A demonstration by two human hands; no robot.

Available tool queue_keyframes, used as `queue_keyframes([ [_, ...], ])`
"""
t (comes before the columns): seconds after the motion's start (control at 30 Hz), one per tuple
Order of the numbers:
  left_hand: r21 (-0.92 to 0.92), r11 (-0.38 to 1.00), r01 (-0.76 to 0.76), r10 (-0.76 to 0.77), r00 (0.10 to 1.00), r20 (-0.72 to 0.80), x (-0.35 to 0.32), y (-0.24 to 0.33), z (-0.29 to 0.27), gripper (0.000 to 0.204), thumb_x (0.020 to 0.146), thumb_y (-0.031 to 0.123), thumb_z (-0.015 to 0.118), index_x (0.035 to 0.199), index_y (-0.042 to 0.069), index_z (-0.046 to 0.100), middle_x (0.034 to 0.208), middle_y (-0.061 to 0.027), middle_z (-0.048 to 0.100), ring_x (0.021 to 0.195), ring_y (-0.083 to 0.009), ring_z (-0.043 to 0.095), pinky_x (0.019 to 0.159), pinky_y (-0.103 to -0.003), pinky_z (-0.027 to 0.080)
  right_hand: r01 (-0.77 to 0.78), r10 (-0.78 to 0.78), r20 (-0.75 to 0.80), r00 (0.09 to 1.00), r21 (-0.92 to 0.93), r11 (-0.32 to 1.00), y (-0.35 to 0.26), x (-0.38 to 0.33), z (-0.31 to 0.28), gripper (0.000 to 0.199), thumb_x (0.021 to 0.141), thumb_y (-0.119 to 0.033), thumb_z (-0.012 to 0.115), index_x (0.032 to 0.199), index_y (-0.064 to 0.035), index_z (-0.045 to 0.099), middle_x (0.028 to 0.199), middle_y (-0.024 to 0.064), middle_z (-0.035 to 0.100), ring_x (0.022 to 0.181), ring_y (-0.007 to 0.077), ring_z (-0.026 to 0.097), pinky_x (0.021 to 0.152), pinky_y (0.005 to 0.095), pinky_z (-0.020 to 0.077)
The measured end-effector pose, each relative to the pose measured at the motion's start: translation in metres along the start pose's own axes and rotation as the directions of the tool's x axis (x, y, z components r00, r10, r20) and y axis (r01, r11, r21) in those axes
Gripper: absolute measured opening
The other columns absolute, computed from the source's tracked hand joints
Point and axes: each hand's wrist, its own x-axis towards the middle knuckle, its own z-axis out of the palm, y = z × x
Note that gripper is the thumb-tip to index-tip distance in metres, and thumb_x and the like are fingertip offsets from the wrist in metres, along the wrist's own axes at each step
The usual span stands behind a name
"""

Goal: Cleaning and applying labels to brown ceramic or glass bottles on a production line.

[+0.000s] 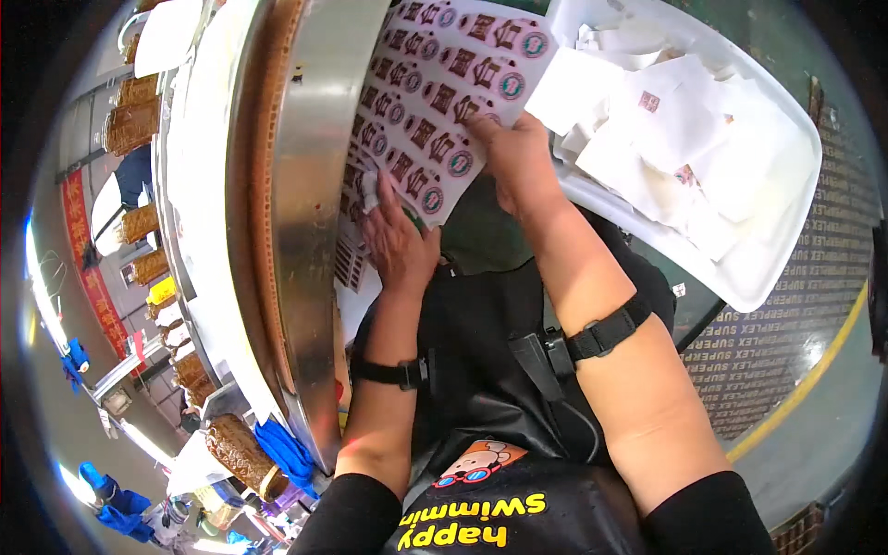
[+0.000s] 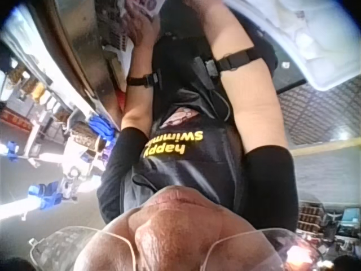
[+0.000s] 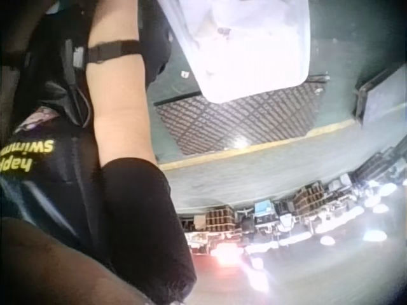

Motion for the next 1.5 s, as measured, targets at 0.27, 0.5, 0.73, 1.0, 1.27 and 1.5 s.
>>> queue_keyframes([
  [0.27,-0.271,0.843,0.464,-0.44,0.886,0.145,0.055,-0.05,0.002,0.073,0.086,0.005,0.054,0.146,0.009,0.012,0.13,-0.0286,0.044,0.118,-0.0403,0.046,0.095,-0.045,0.041,-0.049,0.051,-0.023,0.998,0.091,0.995,-0.048,-0.018,-0.018,0.032,0.085,-0.004,0.06,0.114,0.0038,0.051,0.108,0.0164,0.061,0.091,0.0254,0.063,0.077,0.038,0.0539],
  [0.5,-0.668,-0.64,0.381,0.007,0.872,0.49,0.024,0.014,-0.029,0.046,0.092,0.016,0.051,0.134,0.003,0.038,0.131,-0.0135,0.049,0.119,-0.0275,0.049,0.099,-0.044,0.041,-0.071,0.061,0.077,0.995,0.125,0.99,-0.062,-0.035,-0.043,0.042,0.082,0.001,0.06,0.121,0.0014,0.046,0.113,0.0145,0.058,0.101,0.0275,0.06,0.085,0.0409,0.0512],
  [0.73,-0.808,-0.541,0.233,-0.045,0.952,0.304,0.004,0.062,-0.039,0.043,0.087,0.003,0.052,0.129,0.001,0.044,0.125,-0.0105,0.053,0.112,-0.0222,0.053,0.097,-0.039,0.043,-0.031,0.029,0.2,0.979,0.002,1.0,-0.091,-0.087,-0.102,0.054,0.079,-0.002,0.063,0.128,0.0001,0.041,0.122,0.0114,0.054,0.107,0.0255,0.057,0.088,0.0408,0.0505],
  [1.0,-0.858,-0.264,0.441,0.249,0.89,0.381,-0.055,0.075,-0.071,0.032,0.085,0.003,0.056,0.116,0.0,0.054,0.11,-0.0077,0.062,0.099,-0.0168,0.06,0.089,-0.033,0.046,0.093,-0.08,0.258,0.963,-0.041,0.995,-0.161,-0.188,-0.219,0.053,0.09,-0.023,0.056,0.132,0.0018,0.037,0.127,0.0137,0.051,0.115,0.0236,0.053,0.098,0.0358,0.0428],
  [1.27,-0.869,-0.302,0.391,0.402,0.879,0.256,-0.092,0.085,-0.11,0.026,0.087,0.003,0.055,0.113,0.001,0.057,0.106,-0.0063,0.063,0.095,-0.0127,0.06,0.084,-0.029,0.048,0.187,-0.174,0.067,0.982,-0.349,0.918,-0.156,-0.248,-0.205,0.034,0.088,-0.01,0.061,0.118,0.0014,0.052,0.108,0.0079,0.062,0.095,0.0161,0.061,0.085,0.0317,0.0498],
  [1.5,-0.879,-0.371,0.298,0.405,0.904,0.136,-0.113,0.075,-0.136,0.024,0.093,0.012,0.053,0.112,-0.002,0.057,0.104,-0.006,0.063,0.092,-0.0104,0.06,0.08,-0.026,0.049,0.31,-0.303,0.067,0.951,-0.187,0.932,-0.133,-0.257,-0.209,0.029,0.087,-0.008,0.062,0.114,-0.0001,0.054,0.11,0.0094,0.062,0.099,0.019,0.06,0.086,0.0352,0.0499],
])
